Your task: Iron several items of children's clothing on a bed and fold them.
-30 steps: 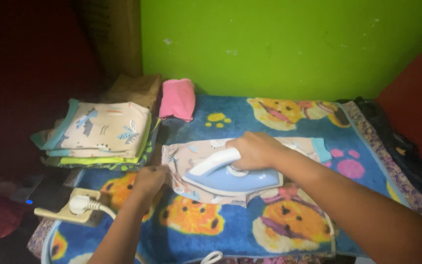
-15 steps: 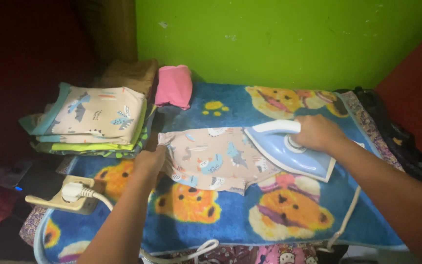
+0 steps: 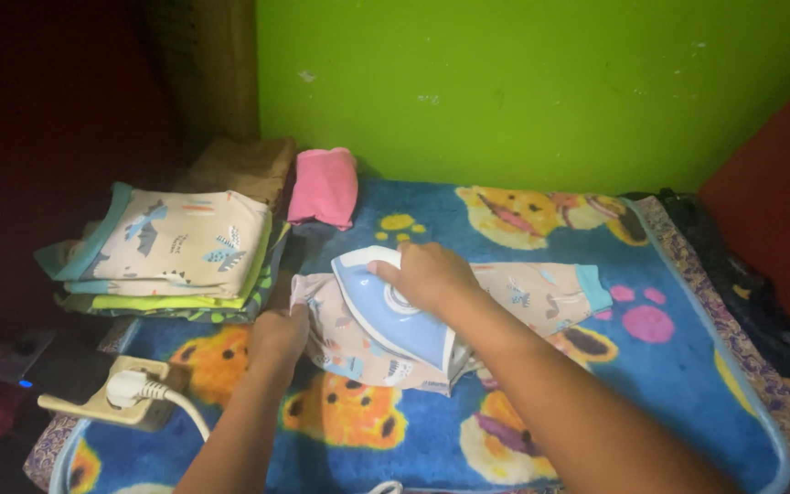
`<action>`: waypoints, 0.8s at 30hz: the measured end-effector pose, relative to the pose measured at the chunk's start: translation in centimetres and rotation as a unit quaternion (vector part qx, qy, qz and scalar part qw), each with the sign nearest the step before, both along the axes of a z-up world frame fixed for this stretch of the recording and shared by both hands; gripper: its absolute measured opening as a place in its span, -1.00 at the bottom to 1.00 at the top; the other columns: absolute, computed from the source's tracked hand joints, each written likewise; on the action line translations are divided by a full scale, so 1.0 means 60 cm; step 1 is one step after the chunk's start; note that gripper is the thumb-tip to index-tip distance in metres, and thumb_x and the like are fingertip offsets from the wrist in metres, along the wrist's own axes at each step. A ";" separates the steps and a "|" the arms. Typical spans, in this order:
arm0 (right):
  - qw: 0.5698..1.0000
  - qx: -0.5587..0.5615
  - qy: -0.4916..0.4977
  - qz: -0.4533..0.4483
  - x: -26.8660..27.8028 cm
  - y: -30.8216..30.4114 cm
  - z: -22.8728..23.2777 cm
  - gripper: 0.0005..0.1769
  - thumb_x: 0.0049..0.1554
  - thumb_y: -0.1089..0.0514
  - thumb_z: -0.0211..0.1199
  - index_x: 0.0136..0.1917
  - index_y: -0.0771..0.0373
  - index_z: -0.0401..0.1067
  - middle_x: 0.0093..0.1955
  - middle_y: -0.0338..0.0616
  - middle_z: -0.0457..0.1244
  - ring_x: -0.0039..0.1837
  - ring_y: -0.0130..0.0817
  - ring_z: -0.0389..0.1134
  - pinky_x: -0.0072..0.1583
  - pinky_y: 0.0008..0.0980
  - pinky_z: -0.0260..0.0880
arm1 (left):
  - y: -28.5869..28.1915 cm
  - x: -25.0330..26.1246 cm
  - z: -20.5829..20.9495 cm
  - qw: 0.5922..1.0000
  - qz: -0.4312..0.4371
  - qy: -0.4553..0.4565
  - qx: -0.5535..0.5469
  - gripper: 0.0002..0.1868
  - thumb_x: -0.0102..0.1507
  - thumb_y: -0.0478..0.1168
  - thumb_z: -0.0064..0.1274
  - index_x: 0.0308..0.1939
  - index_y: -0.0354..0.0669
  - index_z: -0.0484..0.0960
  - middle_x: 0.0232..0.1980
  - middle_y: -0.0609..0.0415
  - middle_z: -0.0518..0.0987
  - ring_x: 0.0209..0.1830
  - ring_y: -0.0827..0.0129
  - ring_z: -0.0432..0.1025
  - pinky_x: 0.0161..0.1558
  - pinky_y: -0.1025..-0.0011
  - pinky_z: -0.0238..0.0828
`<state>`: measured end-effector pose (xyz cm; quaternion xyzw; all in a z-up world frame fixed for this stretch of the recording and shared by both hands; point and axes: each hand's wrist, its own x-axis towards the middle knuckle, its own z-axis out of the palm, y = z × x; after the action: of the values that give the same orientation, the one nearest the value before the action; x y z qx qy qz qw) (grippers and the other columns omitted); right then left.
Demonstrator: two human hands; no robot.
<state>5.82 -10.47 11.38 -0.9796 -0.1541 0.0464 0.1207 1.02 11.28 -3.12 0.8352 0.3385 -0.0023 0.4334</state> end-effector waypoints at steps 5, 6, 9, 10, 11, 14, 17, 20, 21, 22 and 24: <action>0.996 -0.042 0.012 -0.079 0.031 -0.073 0.002 -0.30 0.14 -0.44 0.09 0.20 0.16 0.49 0.10 0.14 0.40 0.17 0.11 0.42 0.19 0.04 0.41 | -0.072 -0.070 0.034 0.951 -0.053 -0.042 0.301 -0.51 0.36 -0.02 -0.07 0.28 -0.20 0.50 0.15 -0.19 0.55 0.16 -0.07 0.47 0.09 0.07 0.41; 0.994 -0.052 -0.014 -0.096 0.047 -0.103 -0.007 -0.28 0.14 -0.45 0.09 0.19 0.18 0.49 0.09 0.14 0.41 0.16 0.10 0.44 0.19 0.02 0.42 | -0.081 -0.080 0.036 0.905 -0.109 -0.072 0.404 -0.51 0.37 -0.12 -0.12 0.38 -0.17 0.41 0.20 -0.06 0.50 0.21 0.03 0.44 0.09 0.13 0.41; 0.983 -0.083 -0.009 -0.164 0.069 -0.211 0.000 -0.29 0.17 -0.46 0.07 0.14 0.18 0.55 0.13 0.16 0.39 0.19 0.08 0.43 0.22 0.03 0.40 | -0.091 -0.080 0.060 0.858 -0.134 -0.138 0.477 -0.40 0.28 -0.17 -0.12 0.43 -0.16 0.34 0.43 -0.03 0.37 0.16 0.11 0.35 0.08 0.18 0.31; 0.983 -0.084 -0.008 -0.165 0.071 -0.243 0.004 -0.29 0.17 -0.46 0.07 0.14 0.18 0.55 0.13 0.16 0.39 0.19 0.08 0.43 0.22 0.03 0.40 | -0.101 -0.075 0.069 0.858 -0.136 -0.139 0.476 -0.40 0.28 -0.17 -0.12 0.43 -0.16 0.34 0.43 -0.03 0.37 0.16 0.11 0.35 0.08 0.18 0.31; 0.973 -0.101 0.015 -0.207 0.074 -0.275 0.008 -0.28 0.18 -0.47 0.04 0.14 0.17 0.56 0.14 0.13 0.40 0.19 0.07 0.45 0.21 0.03 0.42 | -0.111 -0.070 0.079 0.847 -0.140 -0.198 0.473 -0.43 0.33 -0.11 -0.14 0.42 -0.20 0.34 0.43 -0.06 0.36 0.23 0.07 0.32 0.11 0.14 0.26; 0.962 -0.139 0.008 -0.235 0.062 -0.346 0.005 -0.28 0.18 -0.46 0.04 0.15 0.18 0.54 0.13 0.15 0.41 0.18 0.08 0.45 0.19 0.05 0.42 | -0.138 -0.044 0.074 0.829 -0.167 -0.280 0.455 -0.44 0.37 -0.03 -0.14 0.40 -0.20 0.35 0.48 -0.09 0.30 0.39 0.02 0.22 0.28 0.06 0.14; 0.958 -0.168 -0.009 -0.234 0.040 -0.369 0.023 -0.27 0.19 -0.46 0.02 0.19 0.20 0.51 0.11 0.18 0.42 0.17 0.09 0.45 0.18 0.05 0.43 | -0.177 -0.034 0.064 0.856 -0.227 -0.235 0.401 -0.29 0.28 0.07 -0.10 0.47 -0.11 0.27 0.58 -0.07 0.15 0.51 -0.01 0.03 0.41 -0.03 -0.07; 0.950 -0.164 0.003 -0.267 0.059 -0.395 0.022 -0.22 0.23 -0.48 -0.02 0.19 0.23 0.54 0.13 0.16 0.42 0.19 0.06 0.47 0.21 0.03 0.43 | -0.194 -0.023 0.042 0.886 -0.275 -0.112 0.356 -0.13 0.23 0.26 -0.16 0.54 -0.04 0.14 0.64 -0.01 -0.02 0.60 0.00 -0.19 0.45 -0.08 -0.31; 0.947 -0.158 0.004 -0.281 0.072 -0.408 0.015 -0.20 0.24 -0.49 -0.03 0.16 0.25 0.59 0.15 0.15 0.42 0.22 0.04 0.46 0.25 0.01 0.41 | -0.195 -0.019 0.031 0.891 -0.286 -0.054 0.348 -0.12 0.27 0.36 -0.25 0.53 -0.02 0.07 0.64 0.02 -0.08 0.64 0.03 -0.29 0.50 -0.08 -0.41; 0.946 -0.158 0.007 -0.283 0.079 -0.415 0.008 -0.20 0.24 -0.49 -0.03 0.16 0.25 0.59 0.15 0.15 0.42 0.22 0.04 0.46 0.25 0.01 0.41 | -0.195 -0.020 0.036 0.890 -0.289 -0.051 0.348 -0.12 0.27 0.36 -0.25 0.53 -0.02 0.07 0.64 0.02 -0.08 0.64 0.03 -0.29 0.50 -0.08 -0.41; 0.955 -0.120 0.003 -0.273 0.097 -0.431 -0.002 -0.20 0.22 -0.48 0.02 0.18 0.27 0.58 0.16 0.19 0.41 0.22 0.09 0.45 0.26 0.01 0.41 | -0.196 -0.018 0.048 0.883 -0.300 -0.014 0.360 -0.09 0.27 0.38 -0.36 0.57 -0.02 -0.01 0.67 0.04 -0.16 0.65 0.03 -0.33 0.50 -0.04 -0.46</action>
<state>11.62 -36.35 11.25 -0.9914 0.1260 0.0327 0.0106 -0.04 -0.51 -0.24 0.9954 0.0430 0.0013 0.0856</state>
